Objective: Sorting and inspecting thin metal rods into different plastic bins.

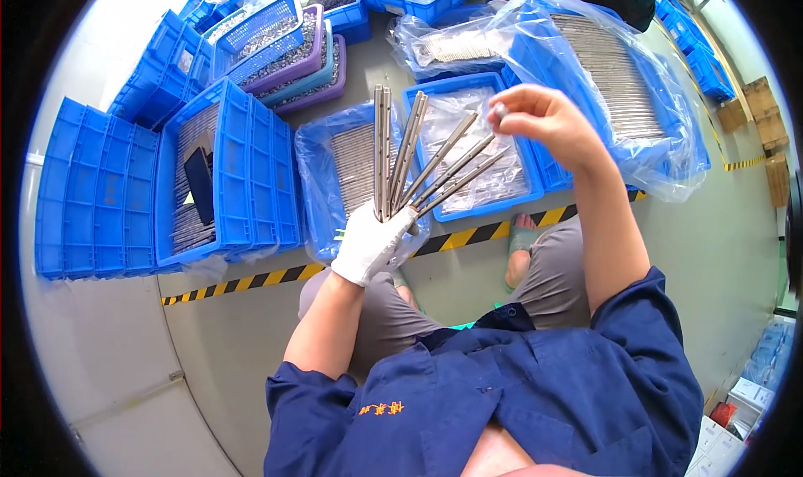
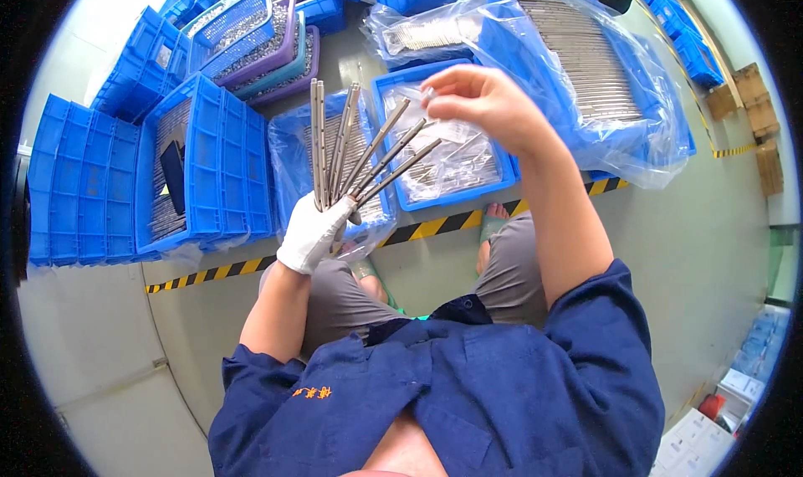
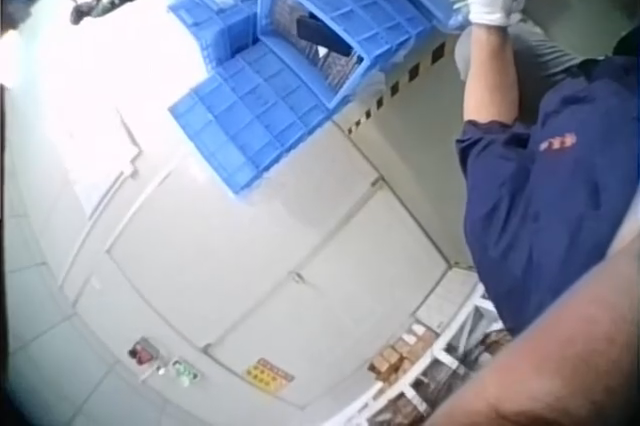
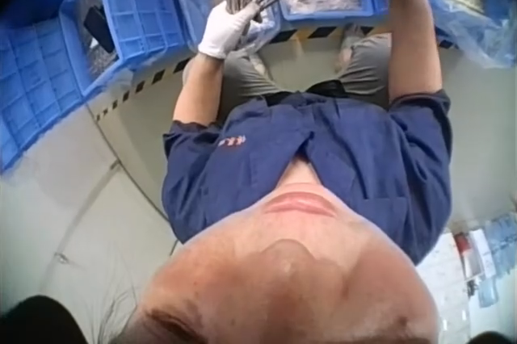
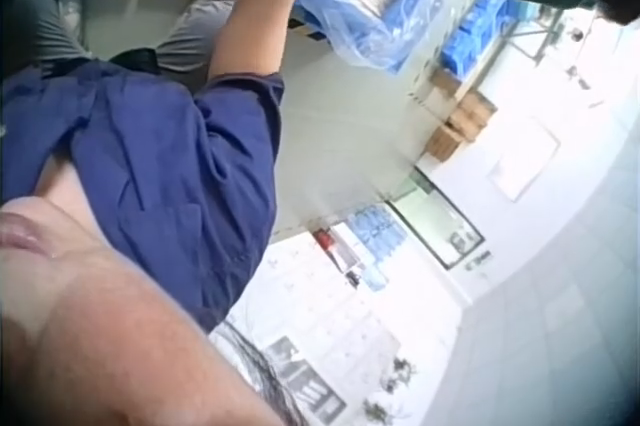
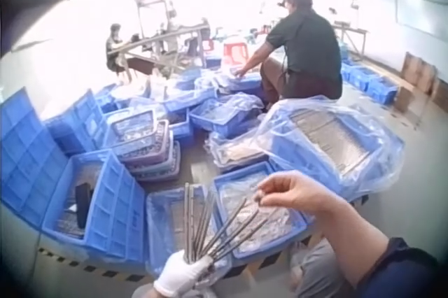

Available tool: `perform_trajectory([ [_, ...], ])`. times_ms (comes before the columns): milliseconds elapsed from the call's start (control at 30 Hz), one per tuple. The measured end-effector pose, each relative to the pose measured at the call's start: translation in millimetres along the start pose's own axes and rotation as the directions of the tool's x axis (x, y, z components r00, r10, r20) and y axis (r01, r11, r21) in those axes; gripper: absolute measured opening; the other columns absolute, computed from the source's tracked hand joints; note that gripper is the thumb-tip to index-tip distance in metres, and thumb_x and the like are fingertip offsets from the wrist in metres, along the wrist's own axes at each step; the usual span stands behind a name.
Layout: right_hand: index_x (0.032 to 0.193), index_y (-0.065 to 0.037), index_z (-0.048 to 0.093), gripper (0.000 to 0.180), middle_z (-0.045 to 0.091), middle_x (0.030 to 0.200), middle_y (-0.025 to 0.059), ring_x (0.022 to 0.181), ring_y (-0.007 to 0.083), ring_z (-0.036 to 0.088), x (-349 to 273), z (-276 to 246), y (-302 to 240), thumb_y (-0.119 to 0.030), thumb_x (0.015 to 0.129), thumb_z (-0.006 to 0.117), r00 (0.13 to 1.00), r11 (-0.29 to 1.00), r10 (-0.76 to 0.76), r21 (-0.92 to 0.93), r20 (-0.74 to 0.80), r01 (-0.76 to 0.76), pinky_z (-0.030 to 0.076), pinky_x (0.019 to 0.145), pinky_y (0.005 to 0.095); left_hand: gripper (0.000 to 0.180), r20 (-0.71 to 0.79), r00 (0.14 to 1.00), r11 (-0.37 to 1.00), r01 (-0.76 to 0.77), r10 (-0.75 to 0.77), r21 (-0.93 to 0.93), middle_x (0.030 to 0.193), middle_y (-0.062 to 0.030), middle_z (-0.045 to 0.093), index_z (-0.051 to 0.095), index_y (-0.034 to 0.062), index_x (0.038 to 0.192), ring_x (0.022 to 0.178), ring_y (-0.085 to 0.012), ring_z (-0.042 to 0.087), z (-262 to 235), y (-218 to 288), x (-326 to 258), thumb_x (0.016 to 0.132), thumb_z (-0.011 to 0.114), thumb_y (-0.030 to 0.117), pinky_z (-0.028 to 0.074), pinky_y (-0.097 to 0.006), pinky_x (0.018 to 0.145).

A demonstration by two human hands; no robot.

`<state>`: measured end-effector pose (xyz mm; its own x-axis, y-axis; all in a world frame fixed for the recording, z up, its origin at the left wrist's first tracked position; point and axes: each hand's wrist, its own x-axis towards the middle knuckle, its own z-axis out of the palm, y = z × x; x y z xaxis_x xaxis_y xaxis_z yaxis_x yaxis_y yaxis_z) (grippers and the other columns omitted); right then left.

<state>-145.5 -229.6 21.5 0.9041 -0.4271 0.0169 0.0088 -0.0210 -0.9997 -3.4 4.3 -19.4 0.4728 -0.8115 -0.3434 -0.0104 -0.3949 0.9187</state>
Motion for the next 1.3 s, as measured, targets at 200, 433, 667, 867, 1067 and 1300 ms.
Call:
perform_trajectory([
  [200,0.1,-0.001,0.056,0.031,0.06,0.092,0.0105,0.085,0.0153,0.059,5.5,6.9,9.5,-0.019,0.076,0.064,0.988,0.968,0.132,0.202,0.081,-0.146,0.048,0.076,0.0262,0.019,-0.021,1.0,0.986,-0.02,0.024,0.166,0.06,-0.009,0.057,0.058,0.0027,0.074,0.056,-0.018,0.057,4.9,4.2,-3.7,0.074,0.056,0.022,0.044,-0.03,0.054],
  [433,0.098,-0.002,0.057,0.028,0.061,0.089,0.0076,0.08,0.0119,0.057,4.6,7.7,10.5,-0.011,0.073,0.066,0.994,0.995,0.102,0.007,0.044,-0.103,0.045,0.075,0.0239,0.016,0.003,0.995,0.984,-0.097,0.098,0.152,0.064,-0.009,0.058,0.055,0.0024,0.075,0.054,-0.0169,0.055,4.8,3.5,-4.9,0.075,0.055,0.019,0.044,-0.029,0.053],
  [667,0.097,0.0,0.056,0.035,0.059,0.083,0.0048,0.077,0.01,0.055,8.0,5.4,19.8,-0.021,0.072,0.068,0.987,0.986,0.161,0.045,0.005,-0.161,0.042,0.075,0.0243,0.019,0.028,1.0,0.997,-0.003,0.006,-0.08,0.068,-0.0025,0.058,0.059,0.0007,0.085,0.052,-0.0045,0.044,0.7,-1.4,-2.0,0.08,0.054,0.019,0.036,-0.019,0.047],
  [867,0.096,-0.002,0.056,0.031,0.059,0.083,0.005,0.076,0.0097,0.055,7.1,4.9,25.0,-0.021,0.074,0.066,0.981,0.981,0.192,0.031,0.033,-0.193,0.043,0.074,0.0239,0.037,0.046,0.998,0.951,-0.014,0.03,-0.31,0.078,-0.0048,0.06,0.049,-0.001,0.112,0.053,-0.0036,0.042,-0.7,-4.9,-6.2,0.082,0.054,0.02,0.033,-0.017,0.046],
  [1067,0.099,-0.003,0.056,0.025,0.06,0.089,0.0071,0.081,0.0129,0.058,8.4,-12.1,12.4,-0.017,0.079,0.06,0.992,0.989,0.072,0.132,-0.107,-0.058,0.047,0.075,0.0255,0.026,0.181,0.98,0.967,0.12,-0.079,-0.225,0.075,-0.0026,0.057,0.057,-0.0001,0.097,0.061,-0.005,0.049,-8.2,-2.4,-7.2,0.077,0.058,0.016,0.038,-0.019,0.051],
  [1300,0.103,-0.001,0.056,0.03,0.06,0.091,0.007,0.083,0.0137,0.057,12.5,0.4,12.0,-0.011,0.076,0.062,0.97,0.971,0.088,0.2,0.226,-0.135,0.047,0.076,0.0276,0.02,0.339,0.94,0.981,0.101,-0.04,-0.166,0.062,0.001,0.051,0.059,0.0028,0.087,0.05,-0.0047,0.044,0.4,8.2,-8.4,0.075,0.058,0.019,0.035,-0.02,0.043],
])
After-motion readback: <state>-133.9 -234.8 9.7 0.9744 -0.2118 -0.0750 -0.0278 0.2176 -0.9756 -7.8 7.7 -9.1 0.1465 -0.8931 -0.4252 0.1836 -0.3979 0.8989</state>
